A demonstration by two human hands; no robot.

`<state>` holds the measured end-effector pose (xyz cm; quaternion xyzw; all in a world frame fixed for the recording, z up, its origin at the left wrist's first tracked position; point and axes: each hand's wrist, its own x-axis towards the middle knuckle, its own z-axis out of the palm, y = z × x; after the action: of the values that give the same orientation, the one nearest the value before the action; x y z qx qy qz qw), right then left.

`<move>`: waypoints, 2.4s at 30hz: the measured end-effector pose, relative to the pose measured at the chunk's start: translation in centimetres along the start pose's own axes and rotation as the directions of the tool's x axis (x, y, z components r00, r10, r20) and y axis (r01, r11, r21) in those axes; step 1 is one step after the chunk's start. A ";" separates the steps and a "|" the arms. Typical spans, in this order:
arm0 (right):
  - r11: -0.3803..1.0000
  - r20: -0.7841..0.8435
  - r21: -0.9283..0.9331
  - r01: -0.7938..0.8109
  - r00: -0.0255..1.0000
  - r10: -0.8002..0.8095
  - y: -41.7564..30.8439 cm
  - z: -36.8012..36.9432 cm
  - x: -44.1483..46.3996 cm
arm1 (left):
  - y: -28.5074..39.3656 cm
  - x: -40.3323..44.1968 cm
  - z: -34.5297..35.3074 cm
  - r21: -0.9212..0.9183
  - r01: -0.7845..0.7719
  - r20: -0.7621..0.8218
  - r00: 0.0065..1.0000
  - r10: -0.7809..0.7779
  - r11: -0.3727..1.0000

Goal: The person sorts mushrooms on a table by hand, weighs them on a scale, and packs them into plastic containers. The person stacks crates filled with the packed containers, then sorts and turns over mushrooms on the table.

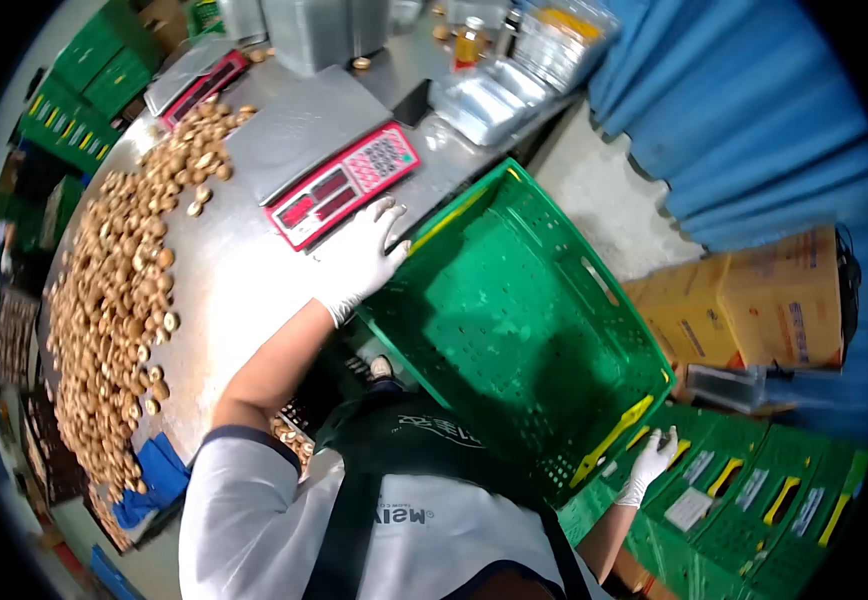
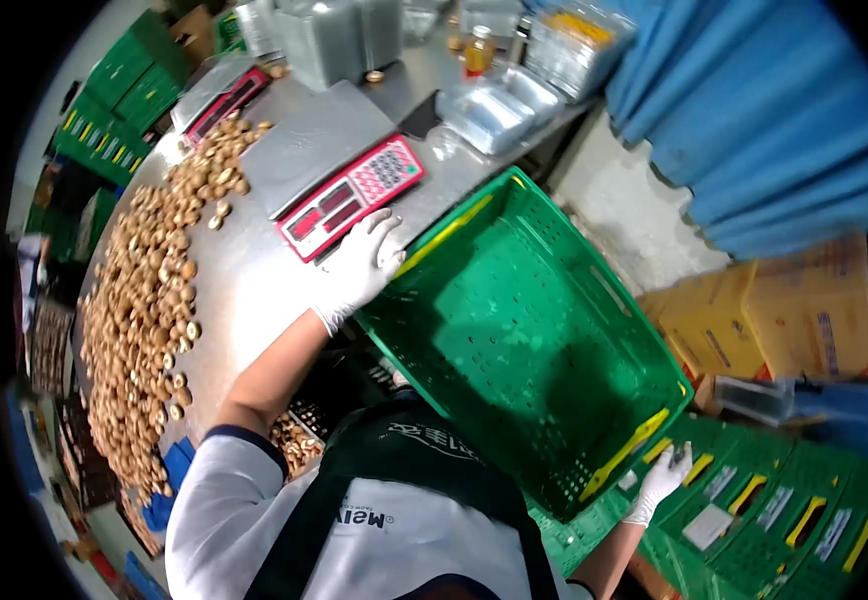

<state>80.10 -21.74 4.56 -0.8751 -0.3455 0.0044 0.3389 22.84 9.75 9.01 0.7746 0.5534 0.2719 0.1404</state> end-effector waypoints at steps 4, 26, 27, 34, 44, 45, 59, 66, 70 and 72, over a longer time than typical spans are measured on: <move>0.946 0.208 0.296 0.130 0.958 -0.197 -9.5 8.9 3.8 | 0.3 -6.9 0.6 -0.254 0.174 -0.268 0.932 -0.242 0.951; 0.503 0.569 0.822 0.265 -0.383 -0.728 -52.5 32.1 -41.2 | -18.0 -43.2 -11.2 -0.483 0.739 -0.689 0.011 -0.725 0.470; 0.406 0.500 0.865 0.295 -0.438 -0.747 -52.6 33.0 -43.7 | -19.2 -44.0 -12.8 -0.528 0.711 -0.693 -0.044 -0.719 0.465; -0.252 0.131 0.907 0.339 -0.792 -0.596 -59.2 35.4 -53.7 | -28.6 -45.1 -16.2 -0.374 0.896 -0.780 -0.165 -0.604 0.239; -0.243 0.050 0.946 0.213 -0.839 -0.542 -77.3 44.1 -59.6 | -31.1 -38.6 -20.7 -0.345 0.836 -0.753 0.025 -0.658 0.427; -0.206 0.044 0.960 0.188 -0.832 -0.554 -79.2 44.0 -60.0 | -31.7 -39.3 -22.0 -0.360 0.815 -0.772 0.012 -0.635 0.454; -0.293 -0.114 0.928 0.229 -0.574 -0.811 -102.2 53.4 -78.5 | -49.8 -81.5 -47.1 -0.647 0.733 -0.762 -0.606 -0.228 0.210; -0.187 -0.173 0.980 -0.073 -0.780 -0.602 -102.4 49.6 -92.7 | -56.6 -83.0 -50.6 -0.718 0.696 -0.539 -0.571 -0.619 -0.016; -0.322 0.081 0.918 0.231 -0.904 -0.419 -102.4 52.7 -100.1 | -55.8 -84.0 -50.3 -0.644 0.762 -0.462 -0.459 -0.759 -0.068; -0.353 0.107 0.898 0.264 -0.908 -0.405 -102.4 54.4 -102.6 | -55.5 -82.2 -50.0 -0.639 0.769 -0.486 -0.406 -0.774 -0.002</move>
<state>-72.78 2.45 0.45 0.1297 -0.9675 0.2107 -0.0524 -69.02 -51.87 -1.03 -0.0922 0.9122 0.3986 0.0223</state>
